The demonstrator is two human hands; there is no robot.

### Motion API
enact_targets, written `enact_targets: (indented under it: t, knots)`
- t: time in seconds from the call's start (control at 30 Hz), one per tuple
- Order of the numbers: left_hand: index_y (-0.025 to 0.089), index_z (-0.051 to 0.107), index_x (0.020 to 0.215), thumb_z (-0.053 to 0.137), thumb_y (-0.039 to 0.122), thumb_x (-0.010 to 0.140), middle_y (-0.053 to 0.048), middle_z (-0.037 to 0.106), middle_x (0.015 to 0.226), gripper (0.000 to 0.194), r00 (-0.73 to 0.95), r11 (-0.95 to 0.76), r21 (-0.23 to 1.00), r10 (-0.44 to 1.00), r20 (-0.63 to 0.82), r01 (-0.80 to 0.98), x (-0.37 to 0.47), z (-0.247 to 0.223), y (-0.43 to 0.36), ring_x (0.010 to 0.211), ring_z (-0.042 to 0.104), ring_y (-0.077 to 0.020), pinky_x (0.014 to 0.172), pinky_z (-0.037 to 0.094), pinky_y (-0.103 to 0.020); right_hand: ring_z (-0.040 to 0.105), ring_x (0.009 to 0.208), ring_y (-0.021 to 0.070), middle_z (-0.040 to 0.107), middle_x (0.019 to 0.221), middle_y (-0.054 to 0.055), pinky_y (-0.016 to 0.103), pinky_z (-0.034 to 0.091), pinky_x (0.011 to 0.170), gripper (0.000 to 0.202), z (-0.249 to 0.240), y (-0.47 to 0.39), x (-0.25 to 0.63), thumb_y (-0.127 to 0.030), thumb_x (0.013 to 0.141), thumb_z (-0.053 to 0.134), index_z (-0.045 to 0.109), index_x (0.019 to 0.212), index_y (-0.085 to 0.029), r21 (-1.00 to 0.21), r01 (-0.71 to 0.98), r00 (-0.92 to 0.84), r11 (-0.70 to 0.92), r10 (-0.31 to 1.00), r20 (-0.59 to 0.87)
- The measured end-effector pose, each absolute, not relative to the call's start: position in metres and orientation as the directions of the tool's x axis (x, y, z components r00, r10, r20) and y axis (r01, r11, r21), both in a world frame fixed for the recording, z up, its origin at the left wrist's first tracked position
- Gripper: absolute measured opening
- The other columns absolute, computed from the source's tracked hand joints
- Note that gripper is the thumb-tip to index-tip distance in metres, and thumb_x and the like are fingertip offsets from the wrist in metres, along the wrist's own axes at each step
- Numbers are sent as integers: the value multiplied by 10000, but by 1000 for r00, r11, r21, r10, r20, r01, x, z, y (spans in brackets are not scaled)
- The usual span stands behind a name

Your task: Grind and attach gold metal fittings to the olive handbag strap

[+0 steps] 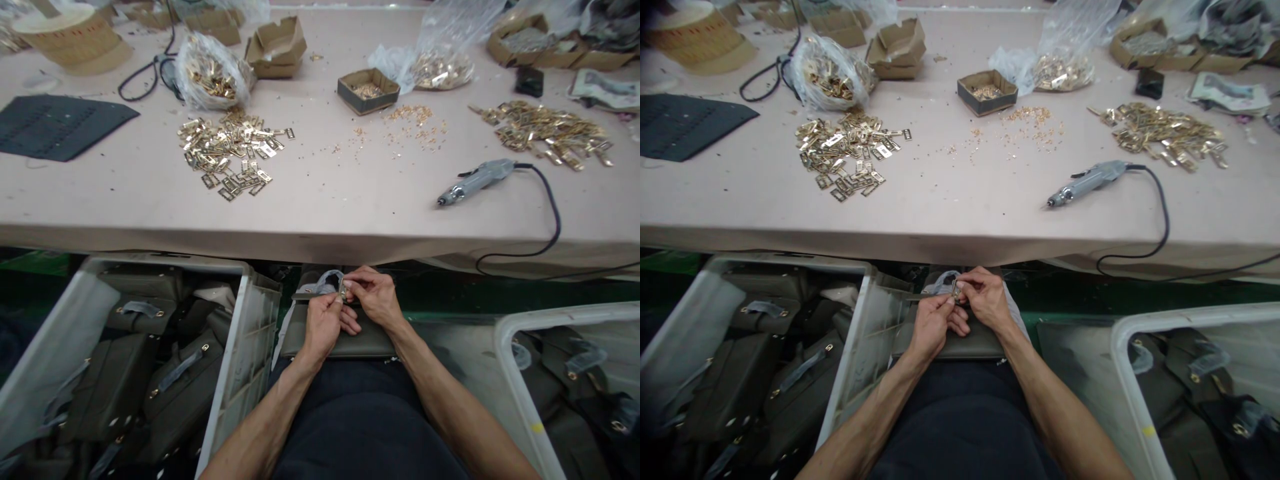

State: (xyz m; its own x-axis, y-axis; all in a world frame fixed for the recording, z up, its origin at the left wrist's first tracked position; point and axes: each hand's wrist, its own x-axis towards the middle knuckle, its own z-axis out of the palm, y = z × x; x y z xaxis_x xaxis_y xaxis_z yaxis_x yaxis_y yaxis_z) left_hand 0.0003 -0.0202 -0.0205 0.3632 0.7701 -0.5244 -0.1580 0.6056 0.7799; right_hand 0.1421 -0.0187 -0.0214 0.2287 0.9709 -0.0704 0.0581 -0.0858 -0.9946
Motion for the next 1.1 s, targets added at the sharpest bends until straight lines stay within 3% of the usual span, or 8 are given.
enact_targets:
  t: [0.4, 0.57, 0.7, 0.87, 0.97, 1.1]
  knots:
    - [69, 649, 886, 686, 459, 794, -67, 675, 617, 403, 354, 637, 740, 757, -549, -217, 1, -17, -19, 426, 645, -182, 391, 510, -235, 642, 631, 154, 673, 865, 66, 231, 540, 541, 203, -24, -19, 145, -359, 859, 740, 801, 909, -172, -994, 71, 205, -84, 976, -67]
    - [77, 647, 868, 685, 463, 799, -73, 679, 618, 395, 331, 620, 753, 774, -540, -220, 4, -20, -19, 413, 640, -180, 380, 502, -226, 660, 587, 184, 686, 737, 49, 260, 572, 536, 260, -29, -19, 144, -384, 787, 817, 781, 916, -162, -981, -51, 274, -186, 942, -193]
    - [77, 650, 872, 679, 461, 798, -69, 674, 602, 392, 327, 623, 752, 771, -546, -213, 6, -20, -19, 409, 639, -185, 372, 500, -229, 661, 598, 170, 696, 826, 65, 250, 568, 531, 194, -27, -21, 143, -366, 822, 792, 792, 836, -173, -995, 28, 293, -95, 953, -82]
    - [71, 657, 894, 680, 476, 803, -68, 672, 604, 415, 336, 620, 757, 771, -541, -206, 6, -22, -19, 404, 633, -182, 371, 502, -234, 640, 622, 154, 684, 869, 73, 238, 555, 537, 196, -26, -22, 146, -369, 868, 760, 807, 884, -179, -994, 96, 263, -53, 964, -26]
    - [70, 659, 907, 657, 435, 822, -59, 669, 601, 375, 335, 611, 763, 779, -531, -212, 5, -24, -19, 396, 621, -167, 365, 490, -219, 632, 655, 152, 675, 901, 78, 243, 553, 574, 220, -29, -21, 152, -384, 888, 747, 807, 943, -180, -998, 43, 199, -43, 979, -33]
    - [79, 657, 898, 657, 408, 827, -45, 661, 587, 336, 335, 615, 759, 776, -534, -215, 3, -24, -20, 366, 586, -143, 343, 451, -197, 658, 779, 173, 667, 1073, 93, 286, 572, 704, 284, -38, -15, 166, -393, 874, 775, 791, 1075, -194, -985, -155, -29, -80, 997, -76]
